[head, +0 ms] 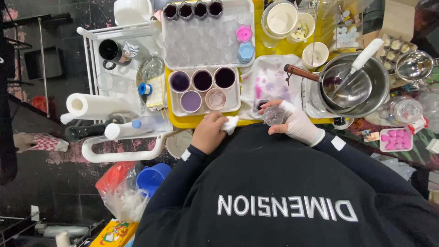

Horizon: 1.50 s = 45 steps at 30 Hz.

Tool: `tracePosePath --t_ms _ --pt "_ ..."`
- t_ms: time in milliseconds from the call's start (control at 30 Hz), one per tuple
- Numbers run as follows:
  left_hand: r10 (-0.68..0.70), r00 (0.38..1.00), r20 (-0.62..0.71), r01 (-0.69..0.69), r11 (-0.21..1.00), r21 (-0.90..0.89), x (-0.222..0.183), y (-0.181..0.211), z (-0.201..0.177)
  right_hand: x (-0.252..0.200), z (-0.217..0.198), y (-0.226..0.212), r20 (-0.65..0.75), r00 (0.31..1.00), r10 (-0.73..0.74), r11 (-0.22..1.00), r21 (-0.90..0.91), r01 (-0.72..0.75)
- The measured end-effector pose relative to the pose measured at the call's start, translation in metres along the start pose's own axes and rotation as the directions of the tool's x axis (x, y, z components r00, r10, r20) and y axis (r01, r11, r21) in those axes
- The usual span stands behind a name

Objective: Pouring melted dark wax into small molds and cleaning equipment at a workbench.

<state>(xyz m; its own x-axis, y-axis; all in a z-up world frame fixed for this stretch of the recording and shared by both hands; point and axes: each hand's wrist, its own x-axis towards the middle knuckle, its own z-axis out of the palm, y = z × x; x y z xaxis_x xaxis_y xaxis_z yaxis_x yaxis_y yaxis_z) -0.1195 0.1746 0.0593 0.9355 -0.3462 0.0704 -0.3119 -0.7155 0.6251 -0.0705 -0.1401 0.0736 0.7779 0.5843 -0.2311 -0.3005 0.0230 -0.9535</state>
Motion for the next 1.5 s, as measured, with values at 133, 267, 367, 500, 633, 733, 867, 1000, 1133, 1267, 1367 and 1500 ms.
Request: tracePosePath --t_ms 133,267,367,500,633,733,867,1000,1133,1267,1367,1500 --pt "-0.026 0.995 -0.098 0.010 0.988 -0.154 0.015 0.025 -0.026 0.000 -0.003 -0.007 0.020 1.000 -0.001 0.996 0.092 -0.001" --pt "-0.276 0.961 -0.014 0.195 0.715 -0.671 0.039 0.025 -0.005 -0.001 0.003 -0.032 0.041 0.988 -0.148 0.988 0.057 0.146" --pt "-0.242 0.968 0.062 0.166 0.435 -0.885 0.062 0.033 0.019 0.002 0.003 -0.048 0.059 0.958 -0.280 0.957 -0.062 0.283" --pt "-0.080 0.973 0.215 0.224 0.129 -0.966 0.075 0.043 0.056 0.004 0.006 -0.061 0.058 0.909 -0.413 0.885 -0.210 0.416" --pt "-0.038 0.961 0.274 0.267 -0.137 -0.954 0.080 0.074 0.034 -0.002 0.006 -0.049 -0.044 0.908 -0.417 0.887 -0.237 0.396" --pt "0.028 0.986 0.164 0.167 -0.120 -0.979 0.081 0.101 -0.001 -0.006 0.011 -0.046 -0.162 0.901 -0.403 0.894 -0.278 0.350" --pt "0.186 0.980 -0.076 -0.189 0.721 -0.667 0.079 0.096 -0.011 -0.007 0.026 -0.048 -0.234 0.902 -0.362 0.917 -0.262 0.300" --pt "0.180 0.977 -0.115 -0.210 0.905 -0.370 0.074 0.076 -0.001 -0.004 0.043 -0.053 -0.177 0.919 -0.352 0.936 -0.101 0.339" --pt "0.215 0.957 -0.192 -0.265 0.918 -0.294 0.079 0.084 -0.014 -0.004 0.042 -0.040 -0.193 0.918 -0.347 0.936 -0.003 0.353" --pt "0.257 0.911 -0.323 -0.313 0.940 -0.135 0.086 0.088 -0.026 -0.003 0.049 -0.041 -0.389 0.877 -0.283 0.959 -0.120 0.256" --pt "0.169 0.917 -0.361 -0.269 0.930 -0.249 0.091 0.075 -0.019 0.000 0.060 -0.069 -0.529 0.824 -0.203 0.975 -0.029 0.222" --pt "0.003 0.977 -0.215 -0.159 0.682 -0.713 0.097 0.064 -0.018 0.004 0.059 -0.079 -0.700 0.639 -0.318 0.910 -0.035 0.414"
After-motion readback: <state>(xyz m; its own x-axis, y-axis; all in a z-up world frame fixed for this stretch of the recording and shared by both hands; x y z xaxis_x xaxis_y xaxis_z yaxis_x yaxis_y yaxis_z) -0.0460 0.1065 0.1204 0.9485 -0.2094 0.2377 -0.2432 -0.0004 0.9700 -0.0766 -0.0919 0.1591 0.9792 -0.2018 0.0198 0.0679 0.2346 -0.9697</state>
